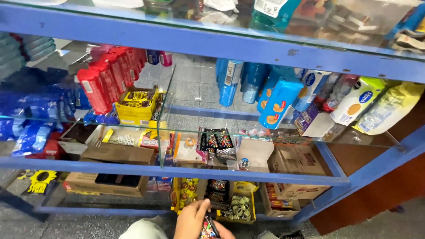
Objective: Organizing small candy packets by picking them from a shelf and placing them into a cardboard box, then sealing the box with tape.
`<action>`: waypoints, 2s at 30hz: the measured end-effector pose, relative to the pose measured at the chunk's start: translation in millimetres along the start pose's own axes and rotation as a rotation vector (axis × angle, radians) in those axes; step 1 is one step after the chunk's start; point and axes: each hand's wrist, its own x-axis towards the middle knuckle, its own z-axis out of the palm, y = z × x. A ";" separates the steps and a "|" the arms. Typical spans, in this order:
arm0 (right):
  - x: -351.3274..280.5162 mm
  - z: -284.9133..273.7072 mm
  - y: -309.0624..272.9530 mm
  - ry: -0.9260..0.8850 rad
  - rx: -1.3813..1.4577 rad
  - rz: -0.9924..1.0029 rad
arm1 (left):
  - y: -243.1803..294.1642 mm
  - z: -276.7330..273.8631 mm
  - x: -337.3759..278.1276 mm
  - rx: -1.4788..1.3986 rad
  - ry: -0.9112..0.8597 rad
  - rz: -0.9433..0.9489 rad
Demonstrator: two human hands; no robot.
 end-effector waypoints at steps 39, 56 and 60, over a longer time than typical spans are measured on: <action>13.3 -60.3 -37.1 0.388 0.225 0.162 | -35.8 67.8 109.0 0.340 0.216 -0.031; 23.0 -65.1 -49.1 0.328 0.369 0.213 | -13.0 131.8 218.3 1.349 -0.414 0.228; 16.1 -61.2 -56.8 0.362 0.408 0.204 | -6.9 125.6 205.6 1.316 -0.452 0.206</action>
